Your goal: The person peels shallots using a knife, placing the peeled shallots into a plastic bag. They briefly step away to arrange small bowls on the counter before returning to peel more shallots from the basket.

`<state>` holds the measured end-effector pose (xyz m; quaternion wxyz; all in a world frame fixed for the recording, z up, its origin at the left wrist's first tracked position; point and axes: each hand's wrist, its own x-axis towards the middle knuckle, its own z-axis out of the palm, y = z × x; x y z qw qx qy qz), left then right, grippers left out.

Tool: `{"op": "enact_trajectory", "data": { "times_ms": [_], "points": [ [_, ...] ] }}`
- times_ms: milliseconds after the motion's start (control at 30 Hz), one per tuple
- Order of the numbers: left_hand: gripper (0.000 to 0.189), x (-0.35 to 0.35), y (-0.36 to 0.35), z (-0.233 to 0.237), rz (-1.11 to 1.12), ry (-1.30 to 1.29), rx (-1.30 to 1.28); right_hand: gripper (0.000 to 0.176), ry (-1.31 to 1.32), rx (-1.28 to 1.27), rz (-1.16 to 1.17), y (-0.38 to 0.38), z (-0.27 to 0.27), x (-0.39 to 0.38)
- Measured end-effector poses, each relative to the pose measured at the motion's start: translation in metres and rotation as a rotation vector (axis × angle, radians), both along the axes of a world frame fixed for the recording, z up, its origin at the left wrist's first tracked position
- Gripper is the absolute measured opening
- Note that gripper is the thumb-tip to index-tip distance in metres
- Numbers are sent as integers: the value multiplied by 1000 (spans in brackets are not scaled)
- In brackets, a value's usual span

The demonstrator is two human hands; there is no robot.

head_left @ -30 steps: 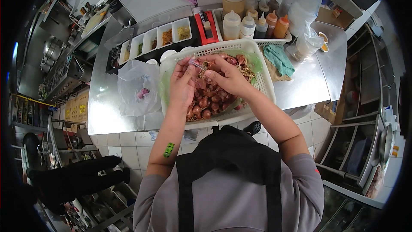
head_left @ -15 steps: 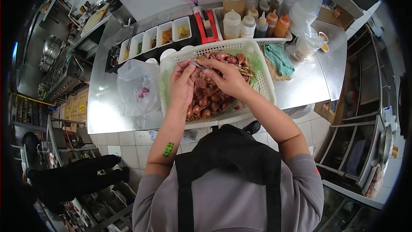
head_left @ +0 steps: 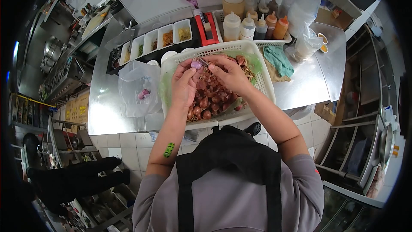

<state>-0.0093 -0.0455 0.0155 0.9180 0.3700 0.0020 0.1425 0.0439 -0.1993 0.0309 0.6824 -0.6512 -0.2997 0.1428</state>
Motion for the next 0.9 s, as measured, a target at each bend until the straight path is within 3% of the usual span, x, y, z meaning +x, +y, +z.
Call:
{"op": "enact_trajectory", "data": {
  "times_ms": [100, 167, 300, 367, 600, 667, 900],
  "points": [
    [24, -1, 1, 3, -19, -2, 6, 28, -94, 10, -61, 0, -2, 2],
    [25, -1, 2, 3, -20, -2, 13, 29, 124, -3, -33, -3, 3, 2],
    [27, 0, 2, 4, 9, -12, -13, 33, 121, 5, 9, -6, 8, 2],
    [28, -1, 2, 5, 10, -6, -25, 35, 352, -11, 186, -11, 14, -2],
    [26, 0, 1, -5, 34, -14, 26, 36, 236, -64, 177, -5, 9, -2],
    [26, 0, 2, -7, 56, -10, 58, 36, -32, 41, 108, -1, 0, 1],
    [21, -1, 1, 3, 42, -8, 53, 35, 109, -51, 53, -12, 13, 4]
  ]
}}
